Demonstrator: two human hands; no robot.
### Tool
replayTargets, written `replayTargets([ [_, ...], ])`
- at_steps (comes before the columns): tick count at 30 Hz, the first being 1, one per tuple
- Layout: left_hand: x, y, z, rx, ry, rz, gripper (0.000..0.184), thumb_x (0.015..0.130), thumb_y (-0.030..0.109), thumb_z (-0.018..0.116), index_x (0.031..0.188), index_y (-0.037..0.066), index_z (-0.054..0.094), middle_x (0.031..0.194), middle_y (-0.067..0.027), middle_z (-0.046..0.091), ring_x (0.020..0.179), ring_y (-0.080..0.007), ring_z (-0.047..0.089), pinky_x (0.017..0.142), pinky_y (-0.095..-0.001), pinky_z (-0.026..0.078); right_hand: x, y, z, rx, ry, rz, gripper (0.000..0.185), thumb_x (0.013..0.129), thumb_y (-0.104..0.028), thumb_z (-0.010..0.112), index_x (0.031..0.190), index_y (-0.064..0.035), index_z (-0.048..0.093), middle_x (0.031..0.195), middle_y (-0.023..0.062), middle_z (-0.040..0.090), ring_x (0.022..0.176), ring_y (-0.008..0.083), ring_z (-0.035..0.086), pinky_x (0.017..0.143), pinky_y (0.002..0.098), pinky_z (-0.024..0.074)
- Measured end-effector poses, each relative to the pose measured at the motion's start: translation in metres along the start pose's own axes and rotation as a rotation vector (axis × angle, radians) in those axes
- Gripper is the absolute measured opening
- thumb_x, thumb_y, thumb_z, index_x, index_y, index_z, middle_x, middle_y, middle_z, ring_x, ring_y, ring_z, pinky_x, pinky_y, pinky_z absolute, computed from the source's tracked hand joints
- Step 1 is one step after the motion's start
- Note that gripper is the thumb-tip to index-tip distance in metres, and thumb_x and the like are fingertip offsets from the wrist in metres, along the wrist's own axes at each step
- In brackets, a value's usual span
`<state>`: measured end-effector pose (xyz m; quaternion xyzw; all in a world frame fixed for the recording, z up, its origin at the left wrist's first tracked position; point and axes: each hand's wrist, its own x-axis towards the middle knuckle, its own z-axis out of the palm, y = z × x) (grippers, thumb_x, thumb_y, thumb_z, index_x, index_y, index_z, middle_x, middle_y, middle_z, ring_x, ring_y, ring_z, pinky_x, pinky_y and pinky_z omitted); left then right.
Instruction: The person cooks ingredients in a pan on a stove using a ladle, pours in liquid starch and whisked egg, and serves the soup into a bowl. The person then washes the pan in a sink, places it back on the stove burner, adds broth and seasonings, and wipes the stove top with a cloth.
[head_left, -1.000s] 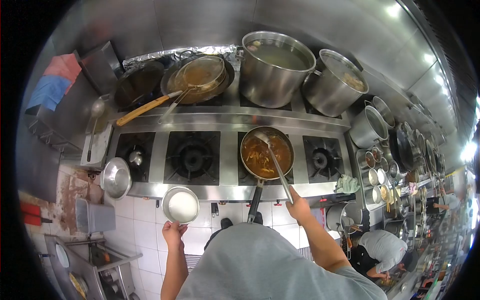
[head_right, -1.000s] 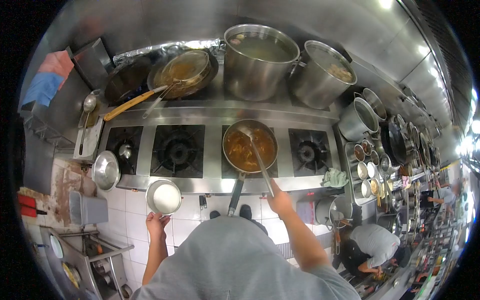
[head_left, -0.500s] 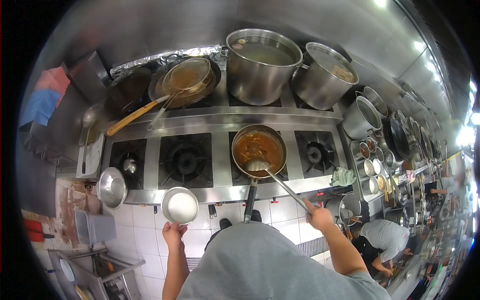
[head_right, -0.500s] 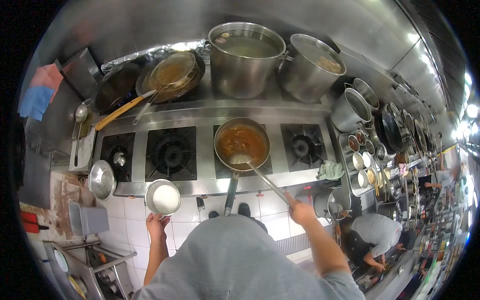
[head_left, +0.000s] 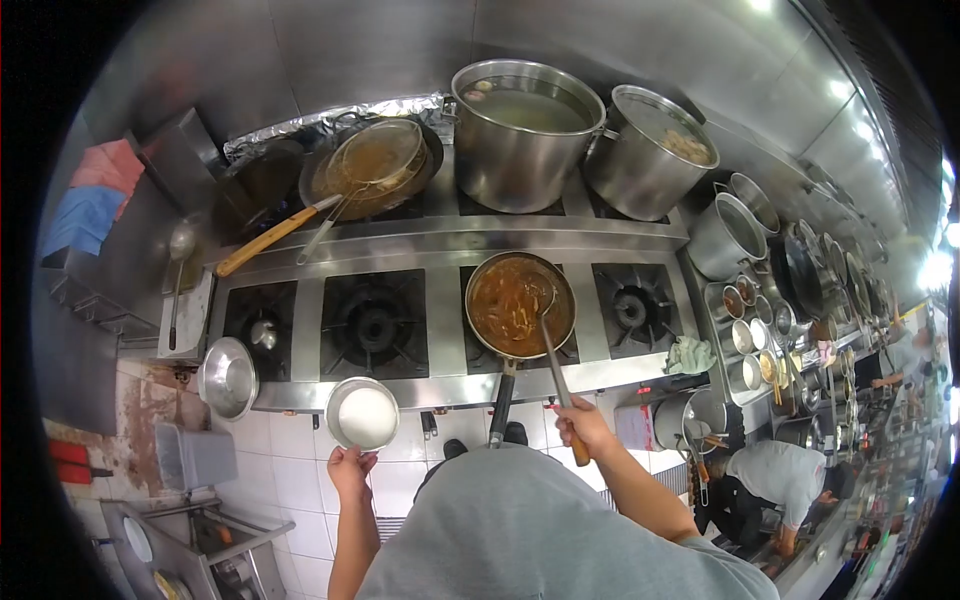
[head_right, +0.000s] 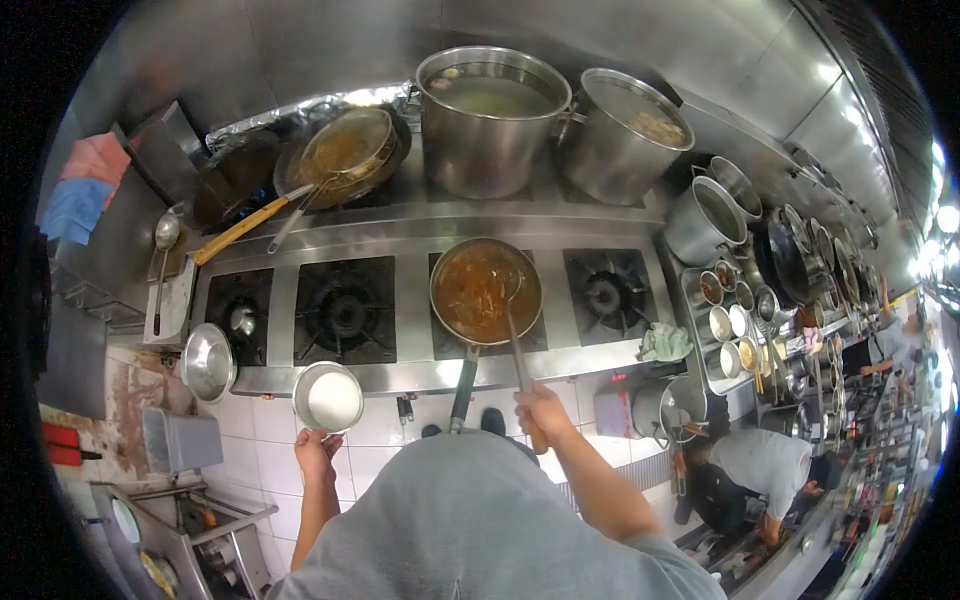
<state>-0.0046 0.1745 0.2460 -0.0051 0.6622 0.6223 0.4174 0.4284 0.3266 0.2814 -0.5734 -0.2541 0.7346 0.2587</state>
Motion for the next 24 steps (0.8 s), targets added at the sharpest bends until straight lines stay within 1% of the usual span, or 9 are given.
replayTargets([
  [2, -0.002, -0.001, -0.001, -0.014, 0.004, -0.006, 0.015, 0.091, 0.004, 0.06, 0.081, 0.008, 0.049, 0.076, -0.0103, 0.066, 0.06, -0.0212, 0.069, 0.06, -0.0335, 0.061, -0.012, -0.014, 0.016, 0.346, -0.124, 0.108, 0.024, 0.094, -0.013, 0.063, 0.115, -0.0085, 0.052, 0.072, 0.0021, 0.051, 0.053, 0.0113, 0.046, 0.044, 0.0257, 0.0353],
  [6, -0.007, -0.002, -0.004, -0.022, 0.028, 0.0, 0.014, 0.091, 0.004, 0.059, 0.082, 0.008, 0.049, 0.076, -0.0104, 0.067, 0.061, -0.0213, 0.069, 0.061, -0.0338, 0.061, -0.02, -0.026, 0.016, 0.574, -0.262, 0.236, 0.02, 0.098, -0.017, 0.06, 0.117, -0.0144, 0.055, 0.07, 0.0008, 0.049, 0.048, 0.0097, 0.043, 0.042, 0.0246, 0.0319],
  [9, -0.009, -0.004, -0.008, -0.016, 0.029, 0.011, 0.013, 0.091, 0.005, 0.059, 0.082, 0.008, 0.05, 0.077, -0.0106, 0.067, 0.062, -0.0215, 0.07, 0.061, -0.0339, 0.061, -0.032, -0.035, 0.019, 0.311, -0.174, 0.099, 0.023, 0.097, -0.013, 0.059, 0.119, -0.0134, 0.054, 0.07, 0.0008, 0.051, 0.048, 0.0098, 0.042, 0.041, 0.0244, 0.0326],
  [11, -0.008, -0.006, -0.01, -0.012, 0.021, 0.011, 0.013, 0.09, 0.005, 0.059, 0.082, 0.008, 0.05, 0.077, -0.0107, 0.067, 0.062, -0.0217, 0.07, 0.063, -0.0338, 0.061, -0.038, -0.044, 0.019, 0.085, -0.078, 0.004, 0.032, 0.092, -0.012, 0.064, 0.123, -0.0061, 0.055, 0.069, 0.0014, 0.051, 0.051, 0.0103, 0.045, 0.044, 0.0247, 0.035],
  [18, -0.009, -0.003, -0.007, -0.006, 0.027, -0.008, 0.013, 0.09, 0.005, 0.059, 0.081, 0.008, 0.05, 0.076, -0.0099, 0.066, 0.063, -0.0218, 0.07, 0.063, -0.0337, 0.061, -0.023, -0.041, -0.006, -0.204, 0.071, -0.222, 0.05, 0.091, -0.003, 0.063, 0.14, -0.0068, 0.052, 0.065, 0.003, 0.055, 0.041, 0.0128, 0.048, 0.038, 0.0277, 0.0377],
  [20, -0.006, -0.005, -0.006, -0.013, 0.011, -0.001, 0.014, 0.09, 0.005, 0.06, 0.081, 0.009, 0.05, 0.076, -0.0103, 0.067, 0.062, -0.0213, 0.07, 0.063, -0.0338, 0.062, -0.024, -0.042, -0.009, -0.535, 0.271, -0.335, 0.062, 0.09, -0.005, 0.064, 0.149, -0.0063, 0.046, 0.068, 0.0061, 0.061, 0.045, 0.0159, 0.055, 0.042, 0.0299, 0.0436],
  [21, -0.005, -0.005, -0.006, -0.012, 0.01, -0.001, 0.014, 0.09, 0.005, 0.06, 0.081, 0.009, 0.05, 0.076, -0.0103, 0.067, 0.062, -0.0213, 0.07, 0.063, -0.0338, 0.062, -0.013, -0.031, -0.023, -0.535, 0.272, -0.335, 0.062, 0.09, -0.005, 0.064, 0.149, -0.0063, 0.046, 0.068, 0.0061, 0.061, 0.045, 0.0159, 0.055, 0.042, 0.0299, 0.0436],
  [22, -0.006, -0.003, -0.004, -0.003, 0.017, 0.003, 0.016, 0.09, 0.005, 0.06, 0.08, 0.009, 0.049, 0.076, -0.0105, 0.067, 0.062, -0.0208, 0.07, 0.063, -0.034, 0.062, 0.006, -0.011, -0.045, -0.82, 0.392, -0.671, 0.063, 0.089, -0.007, 0.065, 0.149, -0.0055, 0.046, 0.07, 0.0068, 0.063, 0.047, 0.0162, 0.057, 0.044, 0.0305, 0.0458],
  [24, -0.007, -0.001, 0.0, 0.006, 0.025, 0.006, 0.017, 0.09, 0.005, 0.061, 0.08, 0.01, 0.049, 0.077, -0.0107, 0.067, 0.062, -0.0203, 0.07, 0.063, -0.0341, 0.062, 0.006, 0.003, -0.051, -1.1, 0.507, -1.013, 0.065, 0.088, -0.008, 0.067, 0.149, -0.0048, 0.045, 0.071, 0.0075, 0.065, 0.049, 0.0166, 0.059, 0.047, 0.0311, 0.0479],
])
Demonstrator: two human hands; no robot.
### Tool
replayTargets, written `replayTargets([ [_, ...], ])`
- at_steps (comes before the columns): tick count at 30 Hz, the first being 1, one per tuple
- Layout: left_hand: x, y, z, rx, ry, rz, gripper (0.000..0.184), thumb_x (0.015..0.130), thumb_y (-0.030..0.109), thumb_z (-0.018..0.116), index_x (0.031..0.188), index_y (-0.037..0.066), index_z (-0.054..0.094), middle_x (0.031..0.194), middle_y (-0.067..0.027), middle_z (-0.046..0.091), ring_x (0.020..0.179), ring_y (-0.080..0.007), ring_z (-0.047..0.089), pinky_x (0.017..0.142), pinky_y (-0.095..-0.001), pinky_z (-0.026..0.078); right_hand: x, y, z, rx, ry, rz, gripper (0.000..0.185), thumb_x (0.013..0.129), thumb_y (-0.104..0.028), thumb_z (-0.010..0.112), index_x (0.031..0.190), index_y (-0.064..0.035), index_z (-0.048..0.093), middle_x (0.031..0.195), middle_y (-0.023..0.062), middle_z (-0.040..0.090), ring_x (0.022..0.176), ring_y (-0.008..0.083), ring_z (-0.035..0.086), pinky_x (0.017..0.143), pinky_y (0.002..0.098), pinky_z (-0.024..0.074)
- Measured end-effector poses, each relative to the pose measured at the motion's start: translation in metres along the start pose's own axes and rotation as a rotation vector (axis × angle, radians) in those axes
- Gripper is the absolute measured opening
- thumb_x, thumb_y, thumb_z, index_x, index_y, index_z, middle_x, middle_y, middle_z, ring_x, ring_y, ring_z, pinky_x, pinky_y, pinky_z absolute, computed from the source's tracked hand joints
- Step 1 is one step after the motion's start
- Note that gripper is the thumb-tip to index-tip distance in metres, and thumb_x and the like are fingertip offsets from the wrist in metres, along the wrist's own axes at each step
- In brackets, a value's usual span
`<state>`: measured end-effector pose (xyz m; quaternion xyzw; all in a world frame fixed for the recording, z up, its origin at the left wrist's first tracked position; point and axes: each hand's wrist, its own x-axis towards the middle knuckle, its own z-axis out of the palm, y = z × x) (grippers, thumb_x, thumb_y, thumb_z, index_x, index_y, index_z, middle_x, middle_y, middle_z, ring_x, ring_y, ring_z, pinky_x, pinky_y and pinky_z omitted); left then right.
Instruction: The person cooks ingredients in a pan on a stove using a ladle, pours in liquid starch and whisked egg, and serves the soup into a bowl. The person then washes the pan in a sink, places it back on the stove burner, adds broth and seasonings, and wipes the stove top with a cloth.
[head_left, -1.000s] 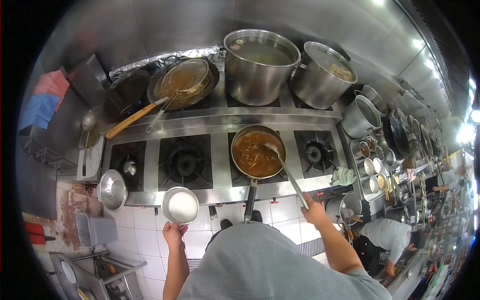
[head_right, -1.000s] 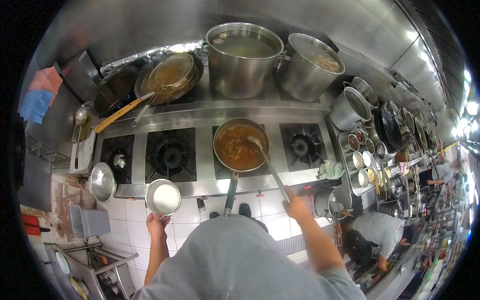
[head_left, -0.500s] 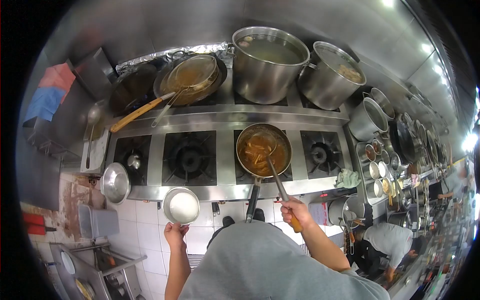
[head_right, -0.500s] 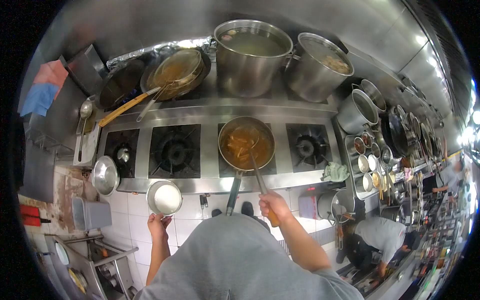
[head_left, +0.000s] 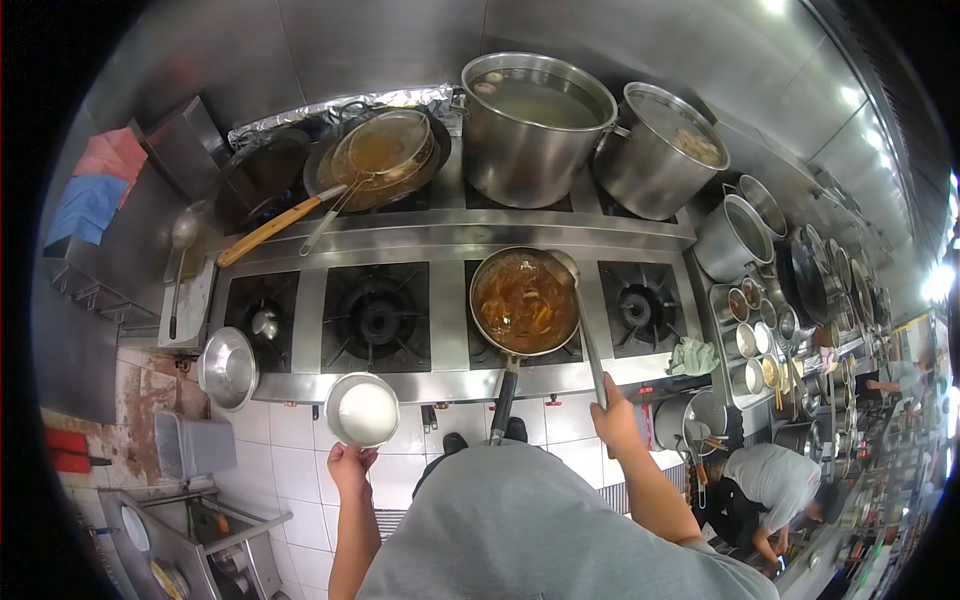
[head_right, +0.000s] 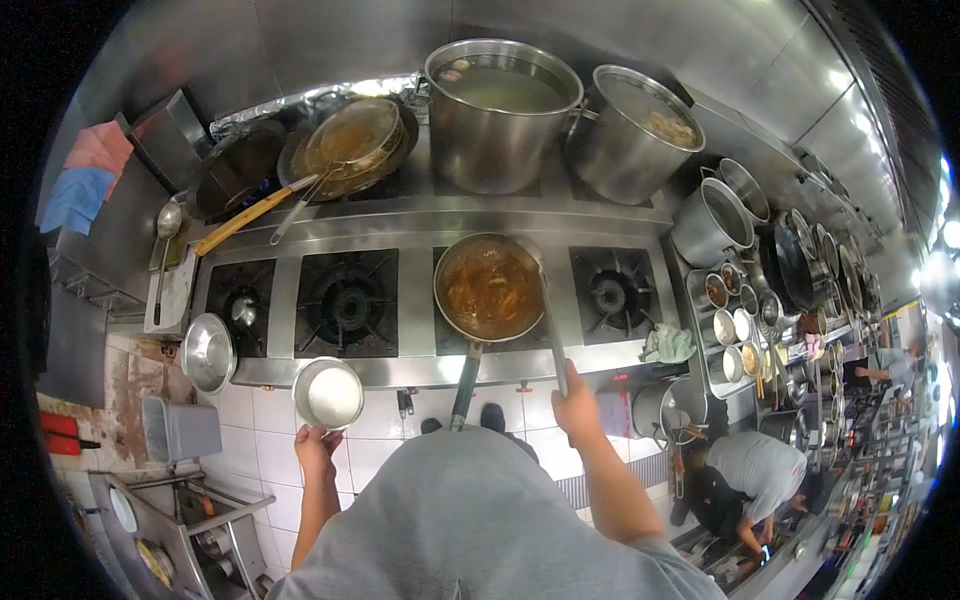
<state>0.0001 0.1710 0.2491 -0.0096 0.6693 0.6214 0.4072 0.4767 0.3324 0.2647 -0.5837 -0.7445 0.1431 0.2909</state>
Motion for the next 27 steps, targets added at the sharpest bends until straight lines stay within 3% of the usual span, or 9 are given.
replayTargets([
  [2, -0.001, 0.001, 0.002, -0.012, -0.009, -0.004, 0.018, 0.09, 0.005, 0.061, 0.079, 0.01, 0.048, 0.076, -0.0104, 0.067, 0.061, -0.0196, 0.07, 0.063, -0.034, 0.062, -0.014, -0.003, -0.006, -0.131, -0.155, 0.245, 0.066, 0.087, -0.006, 0.068, 0.149, -0.0052, 0.045, 0.075, 0.0096, 0.067, 0.055, 0.0188, 0.062, 0.053, 0.0341, 0.0516],
  [3, 0.001, 0.0, 0.0, -0.011, -0.008, -0.005, 0.018, 0.09, 0.005, 0.061, 0.079, 0.01, 0.048, 0.076, -0.0104, 0.067, 0.061, -0.0196, 0.07, 0.063, -0.034, 0.062, -0.012, -0.022, -0.015, -0.131, -0.156, 0.246, 0.066, 0.087, -0.006, 0.068, 0.149, -0.0052, 0.045, 0.075, 0.0096, 0.067, 0.055, 0.0188, 0.062, 0.053, 0.0341, 0.0516],
  [5, 0.005, -0.004, -0.001, 0.006, -0.017, -0.003, 0.018, 0.09, 0.004, 0.061, 0.079, 0.011, 0.048, 0.076, -0.01, 0.067, 0.061, -0.0196, 0.069, 0.062, -0.034, 0.062, -0.007, -0.064, -0.028, 0.383, -0.405, 0.685, 0.062, 0.088, -0.008, 0.066, 0.148, -0.0082, 0.048, 0.071, 0.008, 0.063, 0.055, 0.0192, 0.06, 0.052, 0.0349, 0.0499],
  [7, 0.005, -0.004, 0.002, 0.008, -0.023, -0.009, 0.017, 0.09, 0.004, 0.06, 0.079, 0.01, 0.049, 0.076, -0.0098, 0.067, 0.061, -0.0196, 0.069, 0.062, -0.0339, 0.062, -0.009, -0.07, -0.023, 0.892, -0.525, 0.964, 0.052, 0.092, -0.012, 0.063, 0.142, -0.0129, 0.051, 0.07, 0.0035, 0.055, 0.053, 0.0139, 0.051, 0.047, 0.0296, 0.0419],
  [9, 0.006, -0.002, 0.006, 0.007, -0.024, -0.011, 0.017, 0.09, 0.004, 0.06, 0.079, 0.01, 0.049, 0.075, -0.0096, 0.067, 0.061, -0.0196, 0.069, 0.062, -0.0339, 0.062, -0.005, -0.075, -0.028, 1.189, -0.575, 1.086, 0.046, 0.095, -0.015, 0.061, 0.14, -0.014, 0.052, 0.073, 0.0025, 0.054, 0.053, 0.0111, 0.048, 0.047, 0.0271, 0.0403],
  [11, 0.005, -0.002, 0.008, -0.021, -0.019, -0.018, 0.016, 0.091, 0.005, 0.06, 0.079, 0.01, 0.05, 0.074, -0.0091, 0.067, 0.06, -0.0198, 0.069, 0.062, -0.0338, 0.062, -0.001, -0.079, -0.03, 1.684, -0.582, 1.265, 0.034, 0.095, -0.012, 0.061, 0.128, -0.0143, 0.053, 0.071, 0.0003, 0.048, 0.051, 0.0114, 0.041, 0.045, 0.027, 0.0348],
  [20, 0.009, 0.006, 0.026, 0.05, -0.068, -0.004, 0.016, 0.09, 0.004, 0.059, 0.077, 0.009, 0.05, 0.073, -0.0078, 0.064, 0.062, -0.0192, 0.069, 0.063, -0.0331, 0.062, 0.027, -0.076, -0.042, 1.224, -0.566, 1.009, 0.025, 0.094, -0.014, 0.062, 0.118, -0.0077, 0.056, 0.071, 0.0021, 0.051, 0.05, 0.0133, 0.045, 0.044, 0.0277, 0.0366],
  [21, 0.008, 0.005, 0.029, 0.03, -0.075, 0.005, 0.015, 0.091, 0.004, 0.059, 0.078, 0.008, 0.051, 0.074, -0.0084, 0.065, 0.061, -0.0191, 0.069, 0.063, -0.0334, 0.062, 0.031, -0.073, -0.042, 1.208, -0.529, 1.017, 0.02, 0.094, -0.008, 0.062, 0.112, -0.0107, 0.053, 0.068, 0.003, 0.051, 0.045, 0.0123, 0.042, 0.04, 0.0262, 0.0325],
  [27, -0.016, 0.003, 0.065, -0.023, -0.057, 0.035, 0.012, 0.092, 0.003, 0.058, 0.082, 0.007, 0.052, 0.076, -0.0102, 0.068, 0.063, -0.0189, 0.07, 0.064, -0.033, 0.063, 0.061, -0.037, -0.059, 1.108, -0.548, 0.889, 0.034, 0.093, -0.007, 0.063, 0.126, -0.0087, 0.054, 0.066, 0.0028, 0.052, 0.043, 0.0129, 0.048, 0.039, 0.0267, 0.0352],
])
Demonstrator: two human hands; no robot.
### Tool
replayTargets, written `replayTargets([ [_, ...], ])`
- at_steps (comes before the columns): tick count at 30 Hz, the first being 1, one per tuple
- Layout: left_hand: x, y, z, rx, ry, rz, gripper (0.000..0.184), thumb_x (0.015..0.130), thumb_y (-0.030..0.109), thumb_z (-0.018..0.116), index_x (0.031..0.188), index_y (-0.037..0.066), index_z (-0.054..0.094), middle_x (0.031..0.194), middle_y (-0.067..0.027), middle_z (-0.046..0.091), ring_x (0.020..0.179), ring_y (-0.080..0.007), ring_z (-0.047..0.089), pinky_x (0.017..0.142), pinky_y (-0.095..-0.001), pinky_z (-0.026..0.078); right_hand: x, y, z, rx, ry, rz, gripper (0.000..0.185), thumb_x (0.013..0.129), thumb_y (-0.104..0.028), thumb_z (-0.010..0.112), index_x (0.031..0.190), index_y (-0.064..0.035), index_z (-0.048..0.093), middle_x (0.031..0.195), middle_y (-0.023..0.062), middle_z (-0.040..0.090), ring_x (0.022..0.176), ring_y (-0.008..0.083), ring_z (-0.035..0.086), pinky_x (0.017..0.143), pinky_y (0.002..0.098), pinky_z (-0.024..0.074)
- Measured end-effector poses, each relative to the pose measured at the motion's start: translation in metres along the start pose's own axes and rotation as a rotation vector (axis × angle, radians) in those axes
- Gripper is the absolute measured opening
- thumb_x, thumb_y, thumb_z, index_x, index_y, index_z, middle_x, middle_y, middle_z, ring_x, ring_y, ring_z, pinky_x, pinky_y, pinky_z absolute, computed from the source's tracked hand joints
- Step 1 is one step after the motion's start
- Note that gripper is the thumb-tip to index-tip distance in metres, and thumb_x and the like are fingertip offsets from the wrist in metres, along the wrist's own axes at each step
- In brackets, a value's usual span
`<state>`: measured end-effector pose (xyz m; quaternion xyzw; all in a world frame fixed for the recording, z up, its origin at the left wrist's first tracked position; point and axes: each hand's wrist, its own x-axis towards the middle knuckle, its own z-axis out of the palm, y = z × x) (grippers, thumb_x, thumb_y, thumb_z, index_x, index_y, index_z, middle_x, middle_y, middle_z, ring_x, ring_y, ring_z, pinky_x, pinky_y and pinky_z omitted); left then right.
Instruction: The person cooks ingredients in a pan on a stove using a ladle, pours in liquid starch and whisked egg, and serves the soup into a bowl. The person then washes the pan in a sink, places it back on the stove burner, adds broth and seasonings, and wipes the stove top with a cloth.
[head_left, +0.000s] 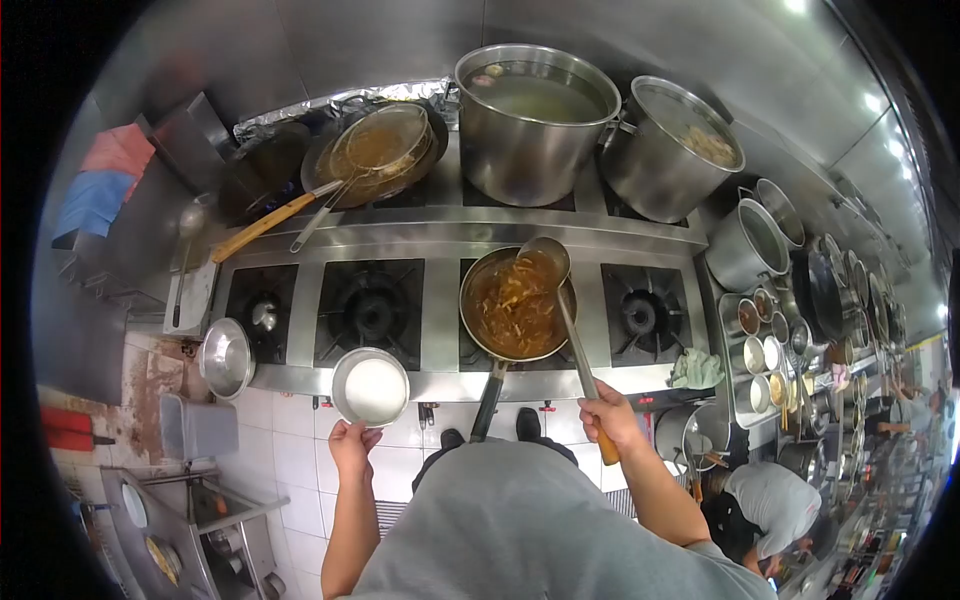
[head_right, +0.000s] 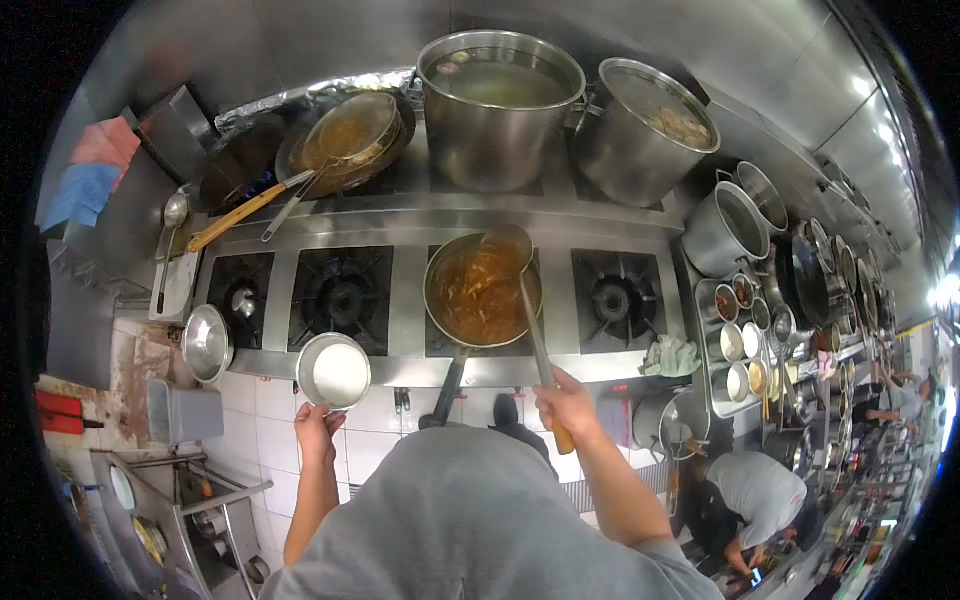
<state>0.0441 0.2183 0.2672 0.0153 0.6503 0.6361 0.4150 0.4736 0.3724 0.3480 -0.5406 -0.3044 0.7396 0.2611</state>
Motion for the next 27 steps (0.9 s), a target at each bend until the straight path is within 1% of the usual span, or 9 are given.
replayTargets([
  [7, -0.031, -0.008, 0.064, -0.005, 0.069, 0.043, 0.014, 0.093, 0.003, 0.058, 0.081, 0.006, 0.052, 0.078, -0.0113, 0.068, 0.063, -0.0192, 0.07, 0.064, -0.0317, 0.063, 0.015, -0.034, -0.049, -0.247, -0.012, -0.092, 0.062, 0.09, -0.004, 0.064, 0.148, -0.0043, 0.045, 0.065, 0.0012, 0.052, 0.044, 0.0093, 0.047, 0.039, 0.0246, 0.0346],
  [11, -0.037, -0.018, 0.094, 0.021, 0.073, 0.108, 0.013, 0.092, 0.004, 0.06, 0.081, 0.004, 0.053, 0.082, -0.011, 0.068, 0.064, -0.0182, 0.069, 0.065, -0.0312, 0.062, 0.041, -0.023, -0.094, -0.864, 0.102, -0.256, 0.066, 0.088, -0.014, 0.064, 0.151, -0.0111, 0.042, 0.083, 0.0192, 0.068, 0.071, 0.0341, 0.068, 0.067, 0.0418, 0.0547],
  [17, -0.049, -0.018, 0.15, 0.135, 0.026, 0.227, 0.003, 0.092, 0.007, 0.063, 0.091, 0.005, 0.062, 0.084, -0.008, 0.07, 0.07, -0.0166, 0.071, 0.065, -0.0287, 0.061, 0.038, -0.036, -0.117, -1.108, 0.015, -0.243, 0.063, 0.089, -0.017, 0.064, 0.148, -0.0133, 0.044, 0.106, 0.0306, 0.068, 0.102, 0.0483, 0.066, 0.088, 0.0502, 0.0522],
  [19, -0.041, -0.023, 0.161, 0.136, 0.019, 0.262, 0.007, 0.092, 0.006, 0.064, 0.087, 0.007, 0.059, 0.084, -0.0072, 0.07, 0.07, -0.0152, 0.069, 0.066, -0.0286, 0.061, 0.041, -0.026, -0.127, -1.083, -0.021, -0.41, 0.06, 0.091, -0.017, 0.063, 0.148, -0.0138, 0.045, 0.092, 0.0247, 0.071, 0.084, 0.0386, 0.071, 0.075, 0.0439, 0.0557],
  [21, -0.033, -0.024, 0.174, 0.165, -0.014, 0.293, 0.023, 0.092, 0.001, 0.063, 0.075, 0.006, 0.049, 0.122, -0.0112, 0.065, 0.094, -0.0191, 0.07, 0.068, -0.0297, 0.062, 0.035, -0.038, -0.127, -0.712, -0.261, 0.135, 0.049, 0.093, -0.016, 0.063, 0.14, -0.0103, 0.052, 0.078, 0.0128, 0.065, 0.063, 0.0214, 0.065, 0.056, 0.0327, 0.0511],
  [22, -0.03, -0.022, 0.18, 0.185, -0.027, 0.298, 0.024, 0.091, -0.002, 0.063, 0.073, 0.004, 0.048, 0.141, -0.0106, 0.055, 0.105, -0.0195, 0.066, 0.066, -0.0293, 0.062, 0.039, -0.028, -0.133, -0.476, -0.315, 0.174, 0.037, 0.093, -0.015, 0.064, 0.128, -0.0061, 0.055, 0.072, 0.0018, 0.054, 0.052, 0.0085, 0.051, 0.045, 0.024, 0.0394],
  [25, -0.021, -0.018, 0.2, 0.238, -0.067, 0.395, 0.025, 0.09, -0.002, 0.063, 0.071, 0.003, 0.047, 0.143, -0.013, 0.053, 0.105, -0.0181, 0.065, 0.065, -0.0281, 0.062, 0.038, -0.036, -0.136, -0.016, -0.396, 0.377, 0.044, 0.092, -0.012, 0.066, 0.133, -0.0063, 0.052, 0.071, 0.0, 0.052, 0.046, 0.0097, 0.047, 0.042, 0.0255, 0.0377],
  [26, -0.02, -0.018, 0.207, 0.268, -0.079, 0.491, 0.021, 0.09, -0.001, 0.062, 0.078, 0.006, 0.046, 0.107, -0.0037, 0.062, 0.082, -0.0144, 0.067, 0.068, -0.0283, 0.062, 0.035, -0.039, -0.135, -0.008, -0.398, 0.376, 0.044, 0.092, -0.012, 0.066, 0.133, -0.0063, 0.052, 0.071, 0.0, 0.052, 0.046, 0.0097, 0.047, 0.042, 0.0255, 0.0377],
  [27, -0.016, -0.017, 0.211, 0.275, -0.085, 0.494, 0.021, 0.09, -0.001, 0.062, 0.078, 0.006, 0.046, 0.107, -0.0037, 0.062, 0.082, -0.0144, 0.067, 0.068, -0.0283, 0.062, 0.029, -0.049, -0.129, -0.012, -0.378, 0.391, 0.044, 0.092, -0.013, 0.066, 0.133, -0.0067, 0.051, 0.07, -0.0004, 0.051, 0.045, 0.0093, 0.045, 0.041, 0.0251, 0.0372],
])
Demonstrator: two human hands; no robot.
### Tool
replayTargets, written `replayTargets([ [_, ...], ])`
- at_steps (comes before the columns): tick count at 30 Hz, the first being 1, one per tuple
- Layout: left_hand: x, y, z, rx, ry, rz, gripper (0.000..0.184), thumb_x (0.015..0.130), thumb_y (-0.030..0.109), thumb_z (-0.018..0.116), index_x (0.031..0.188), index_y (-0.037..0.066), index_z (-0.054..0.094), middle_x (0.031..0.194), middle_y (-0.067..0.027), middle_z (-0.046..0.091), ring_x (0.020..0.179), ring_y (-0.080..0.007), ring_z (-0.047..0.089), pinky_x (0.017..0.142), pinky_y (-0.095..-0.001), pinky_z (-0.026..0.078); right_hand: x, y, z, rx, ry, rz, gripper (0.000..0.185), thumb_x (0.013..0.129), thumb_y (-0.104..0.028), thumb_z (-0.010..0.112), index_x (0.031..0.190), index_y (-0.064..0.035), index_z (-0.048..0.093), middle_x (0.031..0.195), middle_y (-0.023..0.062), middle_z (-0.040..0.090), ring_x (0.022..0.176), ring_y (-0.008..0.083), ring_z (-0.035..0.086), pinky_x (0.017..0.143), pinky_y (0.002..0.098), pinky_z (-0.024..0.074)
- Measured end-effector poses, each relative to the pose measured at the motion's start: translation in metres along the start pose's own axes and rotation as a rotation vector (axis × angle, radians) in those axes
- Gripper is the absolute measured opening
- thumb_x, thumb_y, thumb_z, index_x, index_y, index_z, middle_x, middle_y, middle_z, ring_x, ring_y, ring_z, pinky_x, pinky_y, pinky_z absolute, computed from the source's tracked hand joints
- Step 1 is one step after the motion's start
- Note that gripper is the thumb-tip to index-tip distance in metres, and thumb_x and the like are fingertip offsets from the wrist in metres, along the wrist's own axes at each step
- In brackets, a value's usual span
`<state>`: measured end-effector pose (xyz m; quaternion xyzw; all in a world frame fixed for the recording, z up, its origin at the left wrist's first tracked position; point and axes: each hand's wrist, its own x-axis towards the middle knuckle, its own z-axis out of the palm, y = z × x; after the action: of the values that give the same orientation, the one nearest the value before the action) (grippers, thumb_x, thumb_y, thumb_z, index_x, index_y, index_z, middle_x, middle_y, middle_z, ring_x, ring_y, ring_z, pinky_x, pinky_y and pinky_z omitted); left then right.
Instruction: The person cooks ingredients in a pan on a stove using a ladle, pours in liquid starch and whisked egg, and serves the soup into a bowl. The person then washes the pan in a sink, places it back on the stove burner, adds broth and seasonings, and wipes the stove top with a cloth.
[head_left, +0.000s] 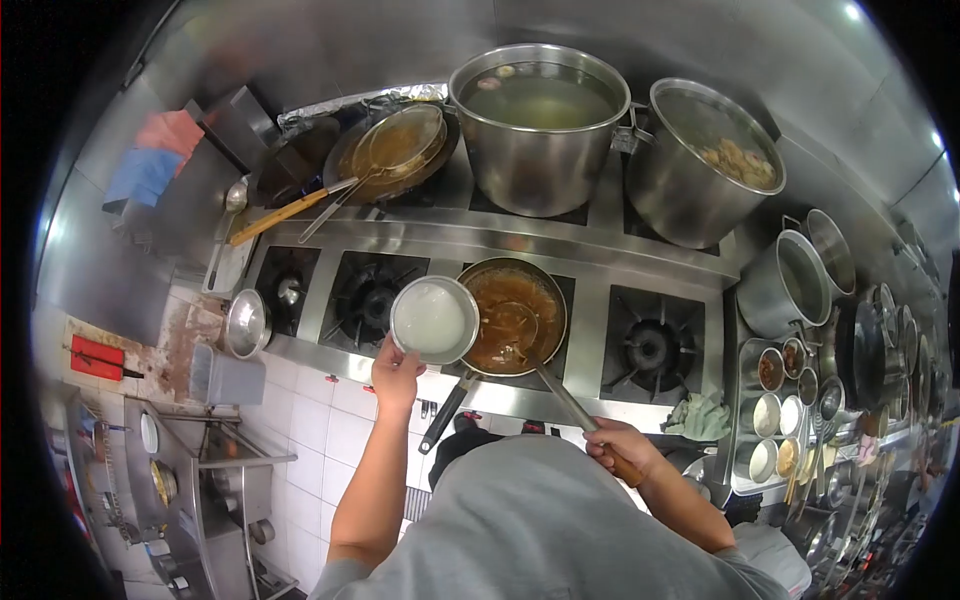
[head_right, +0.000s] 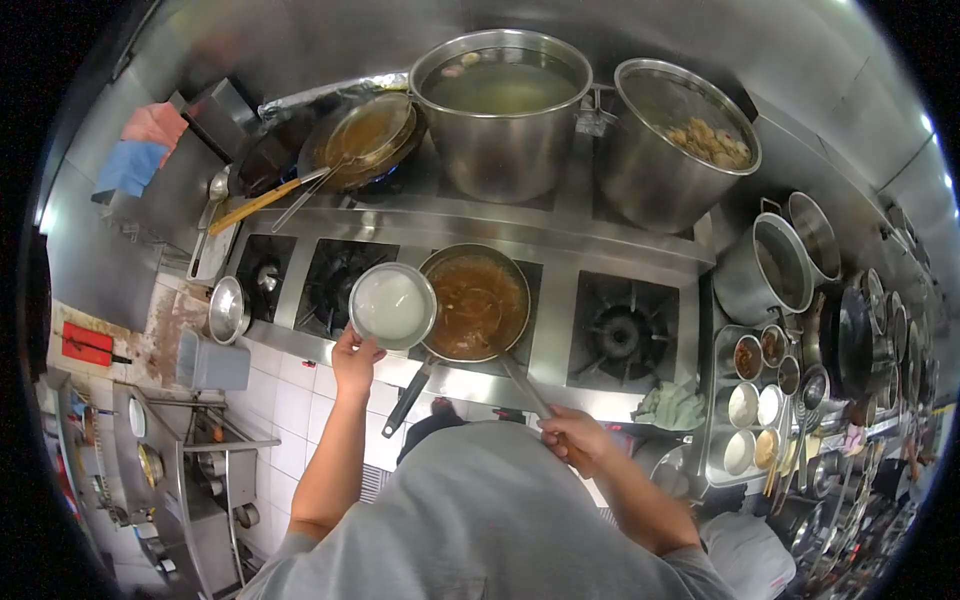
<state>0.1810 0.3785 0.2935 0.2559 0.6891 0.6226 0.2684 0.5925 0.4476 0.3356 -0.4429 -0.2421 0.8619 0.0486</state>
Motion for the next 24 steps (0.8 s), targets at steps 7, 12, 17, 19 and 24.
replayTargets([
  [7, 0.026, 0.015, 0.023, -0.036, -0.124, 0.034, 0.021, 0.088, -0.003, 0.063, 0.072, -0.003, 0.05, 0.153, -0.0201, 0.045, 0.083, -0.0156, 0.069, 0.062, -0.0247, 0.059, 0.001, 0.003, 0.008, -0.204, 0.01, -0.112, 0.054, 0.093, -0.013, 0.065, 0.144, -0.0067, 0.048, 0.071, -0.0004, 0.052, 0.046, 0.0091, 0.047, 0.042, 0.0244, 0.0379],
  [12, 0.038, 0.031, 0.038, -0.012, -0.152, 0.12, 0.022, 0.086, -0.004, 0.065, 0.07, -0.001, 0.05, 0.148, -0.0269, 0.049, 0.101, -0.0215, 0.071, 0.066, -0.0263, 0.057, 0.003, 0.002, 0.029, -0.488, 0.178, -0.314, 0.06, 0.092, -0.015, 0.065, 0.148, -0.0068, 0.046, 0.071, 0.0053, 0.058, 0.05, 0.015, 0.053, 0.048, 0.0299, 0.0468],
  [17, 0.056, 0.027, 0.042, 0.111, -0.171, 0.294, 0.025, 0.084, -0.003, 0.068, 0.068, 0.0, 0.049, 0.142, -0.0342, 0.052, 0.137, -0.0333, 0.051, 0.09, -0.0328, 0.05, 0.027, 0.028, 0.028, -1.128, 0.682, -0.515, 0.07, 0.087, -0.02, 0.068, 0.15, -0.005, 0.042, 0.095, 0.0249, 0.071, 0.088, 0.0404, 0.069, 0.084, 0.0438, 0.0534],
  [19, 0.059, 0.034, 0.044, 0.138, -0.174, 0.35, 0.026, 0.083, -0.003, 0.069, 0.067, 0.0, 0.049, 0.141, -0.0362, 0.052, 0.145, -0.0357, 0.042, 0.097, -0.0343, 0.047, 0.025, 0.03, 0.033, -1.15, 0.712, -0.464, 0.069, 0.087, -0.021, 0.068, 0.149, -0.0049, 0.043, 0.097, 0.0264, 0.071, 0.09, 0.0423, 0.069, 0.084, 0.0445, 0.0533],
  [24, 0.065, 0.045, 0.05, 0.181, -0.193, 0.447, 0.029, 0.083, -0.001, 0.07, 0.067, 0.001, 0.046, 0.143, -0.0381, 0.048, 0.144, -0.0367, 0.043, 0.098, -0.0336, 0.044, 0.018, 0.039, 0.042, -1.014, 0.642, -0.515, 0.063, 0.088, -0.022, 0.069, 0.146, -0.0056, 0.048, 0.083, 0.0205, 0.07, 0.074, 0.0357, 0.07, 0.071, 0.0402, 0.0552],
])
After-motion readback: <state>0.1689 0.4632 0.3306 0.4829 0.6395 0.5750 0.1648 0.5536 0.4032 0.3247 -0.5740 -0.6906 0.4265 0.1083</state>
